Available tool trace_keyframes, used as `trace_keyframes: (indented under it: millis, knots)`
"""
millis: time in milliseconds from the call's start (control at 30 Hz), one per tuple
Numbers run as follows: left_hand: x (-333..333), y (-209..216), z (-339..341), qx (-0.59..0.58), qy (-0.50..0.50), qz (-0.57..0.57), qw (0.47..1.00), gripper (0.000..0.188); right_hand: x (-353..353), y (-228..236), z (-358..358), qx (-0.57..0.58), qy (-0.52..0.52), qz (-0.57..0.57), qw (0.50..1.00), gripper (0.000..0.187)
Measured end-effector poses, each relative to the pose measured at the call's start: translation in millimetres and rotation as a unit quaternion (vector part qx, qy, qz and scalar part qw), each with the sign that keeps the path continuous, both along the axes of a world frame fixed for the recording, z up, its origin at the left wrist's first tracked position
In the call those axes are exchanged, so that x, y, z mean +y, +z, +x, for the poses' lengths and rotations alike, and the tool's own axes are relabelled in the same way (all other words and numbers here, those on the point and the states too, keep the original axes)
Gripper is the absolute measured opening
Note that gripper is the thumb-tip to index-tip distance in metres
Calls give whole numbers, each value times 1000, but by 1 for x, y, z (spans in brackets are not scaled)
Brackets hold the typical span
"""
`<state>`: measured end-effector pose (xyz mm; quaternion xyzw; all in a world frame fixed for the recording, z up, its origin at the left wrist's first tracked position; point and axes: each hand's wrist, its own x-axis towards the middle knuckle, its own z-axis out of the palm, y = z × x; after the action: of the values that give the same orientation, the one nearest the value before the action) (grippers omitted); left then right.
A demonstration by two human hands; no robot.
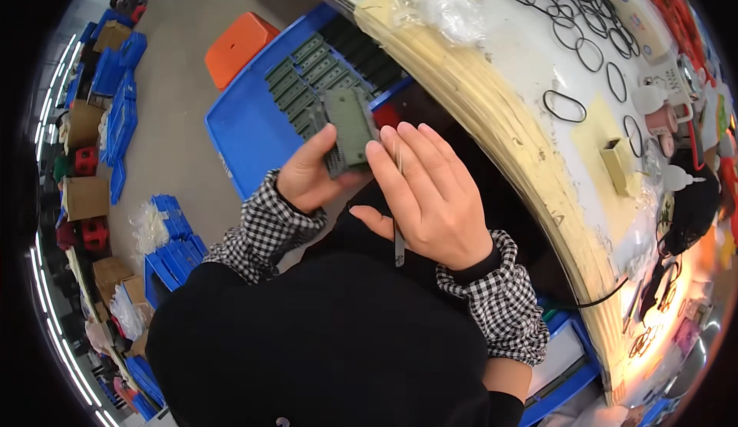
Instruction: Manually assembling and preparing electronic battery packs by applying components using tweezers at a factory workbench.
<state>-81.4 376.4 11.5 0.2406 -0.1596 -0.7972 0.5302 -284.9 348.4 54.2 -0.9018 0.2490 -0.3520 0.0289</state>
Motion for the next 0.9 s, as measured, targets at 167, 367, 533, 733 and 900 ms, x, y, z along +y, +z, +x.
trace_keyframes:
  millis: [167, 367, 533, 733, 900]
  knots:
    - [1, -54, 134, -540, 37, 63, 838, 50, 1, -5, -4, -31, -39, -4, 999, 50]
    - [26, -143, 211, -859, -189, 33, 475, 72, 1, -16, -13, -13, -73, 38, 997, 52]
    - [34, -186, 215, -884, -228, 16, 407, 70, 1, -16, -16, -7, -87, 50, 995, 52]
    - [34, -189, 222, -852, -269, -4, 449, 72, -3, -20, -19, -10, -95, 54, 994, 51]
    - [24, -186, 248, -867, -195, -2, 459, 69, -4, -21, -17, -16, -90, 59, 994, 50]
